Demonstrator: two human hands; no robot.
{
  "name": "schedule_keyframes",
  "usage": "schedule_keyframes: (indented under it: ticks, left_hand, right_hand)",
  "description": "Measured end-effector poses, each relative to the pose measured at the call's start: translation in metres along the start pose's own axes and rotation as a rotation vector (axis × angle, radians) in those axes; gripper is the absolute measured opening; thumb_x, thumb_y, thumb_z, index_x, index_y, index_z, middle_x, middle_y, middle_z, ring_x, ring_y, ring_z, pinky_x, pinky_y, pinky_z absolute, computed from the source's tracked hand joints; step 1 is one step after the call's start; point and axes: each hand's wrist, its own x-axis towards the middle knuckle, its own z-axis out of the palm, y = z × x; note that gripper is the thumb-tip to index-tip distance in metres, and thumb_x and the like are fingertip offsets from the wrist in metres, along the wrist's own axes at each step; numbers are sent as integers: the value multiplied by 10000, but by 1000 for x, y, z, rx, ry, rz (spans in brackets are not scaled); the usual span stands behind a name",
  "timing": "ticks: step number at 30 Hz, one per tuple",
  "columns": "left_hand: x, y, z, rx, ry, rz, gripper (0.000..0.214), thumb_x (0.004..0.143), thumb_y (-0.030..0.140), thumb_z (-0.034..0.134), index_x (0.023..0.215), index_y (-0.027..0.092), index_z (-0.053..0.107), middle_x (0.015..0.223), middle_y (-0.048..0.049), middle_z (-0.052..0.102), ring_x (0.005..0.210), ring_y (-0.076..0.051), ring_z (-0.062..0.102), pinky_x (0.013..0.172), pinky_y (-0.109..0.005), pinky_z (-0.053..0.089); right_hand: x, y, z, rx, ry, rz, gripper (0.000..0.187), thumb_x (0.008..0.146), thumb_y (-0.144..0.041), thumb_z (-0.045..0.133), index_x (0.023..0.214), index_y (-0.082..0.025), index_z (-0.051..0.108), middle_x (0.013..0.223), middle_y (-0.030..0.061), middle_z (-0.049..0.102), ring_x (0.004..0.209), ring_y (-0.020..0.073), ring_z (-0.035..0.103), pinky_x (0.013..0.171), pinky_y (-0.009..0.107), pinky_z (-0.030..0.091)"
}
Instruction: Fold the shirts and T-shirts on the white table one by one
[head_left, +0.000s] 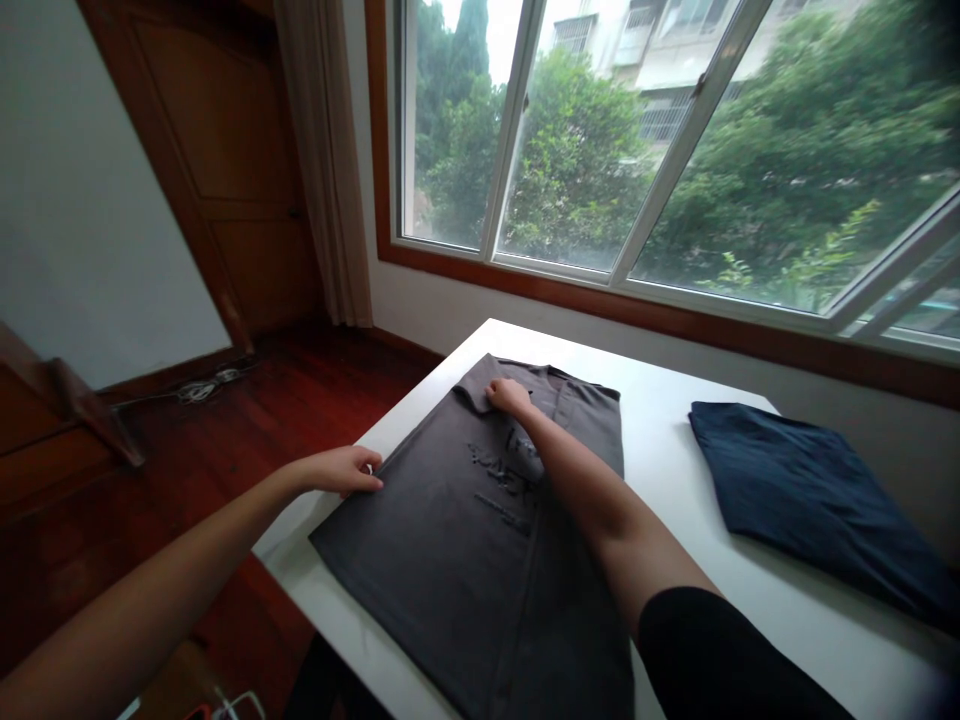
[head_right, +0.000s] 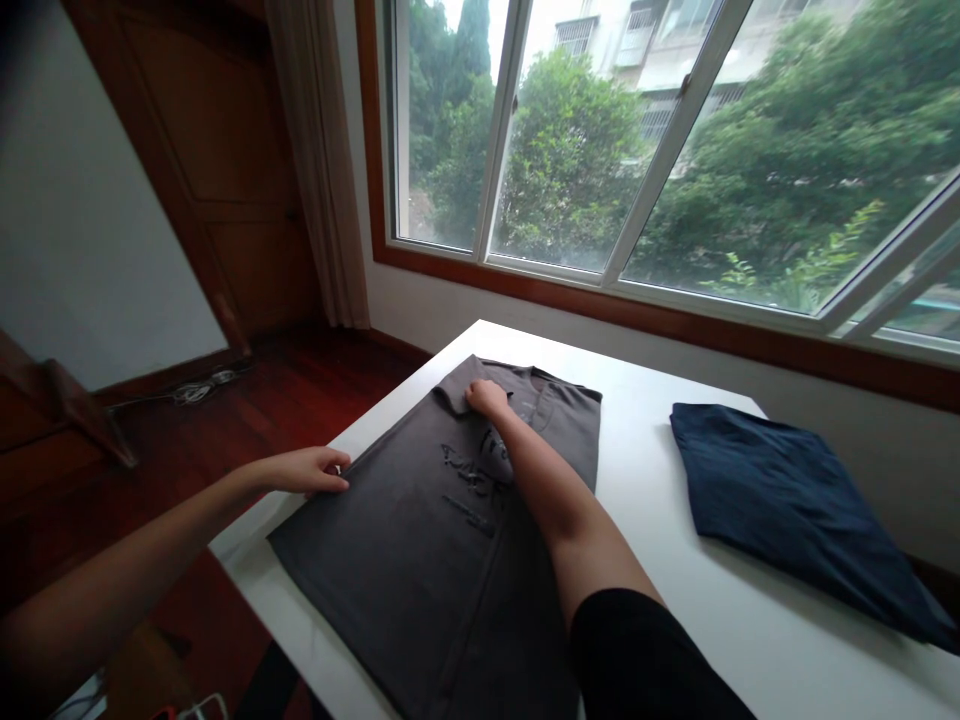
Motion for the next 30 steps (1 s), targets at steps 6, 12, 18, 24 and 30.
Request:
schedule_keyframes:
  ticks: [6, 12, 18, 24, 30]
  left_hand:
    - [9, 5, 1, -93, 64, 25, 460, 767, 545, 657, 1040, 198, 528, 708, 38, 569, 604, -155, 552, 559, -250, 408]
    - [4, 31, 14, 36, 203, 52, 356, 807, 435, 612, 1071, 201, 560, 706, 41, 573, 638, -166, 560, 586, -255, 384]
    - [-27, 92, 53, 328, 298, 206, 452, 829, 255, 598, 1281, 266, 589, 852, 22, 656, 772, -186, 618, 666, -262, 380]
    - [-45, 127, 87, 380, 173, 348, 655, 852, 202, 578, 1492, 277, 464, 951, -14, 718, 850, -218, 679, 718, -275, 455]
    - [-37, 131, 113, 430, -36, 605, 452, 798, 150, 613, 1230, 271, 666, 1140, -29, 747, 1030, -236, 709, 886, -297, 520]
  right_hand:
    - [10, -11, 3, 12, 41, 0, 370, 1040, -406, 476, 1187, -194, 741, 1230, 159, 723, 1147, 296, 672, 918, 333, 508]
    - [24, -56, -2, 112, 57, -115, 396, 1054, -347, 463, 1410, -288, 625, 1367, 80, 667, 1210, 236, 635, 986, 289, 478]
    - [32, -69, -9, 39, 78, -47, 489, 1018, -458, 512, 1453, -246, 586, 1415, 153, 624, 1245, 300, 621, 972, 362, 506]
    - [40, -52, -22, -17, 39, 35, 367, 973, -292, 562, 1298, -166, 674, 1286, 218, 672, 1189, 338, 655, 928, 401, 528]
    - [34, -40, -20, 4, 39, 14, 484, 1025, -357, 496, 1497, -250, 490, 1377, 193, 603, 1216, 317, 644, 970, 428, 525]
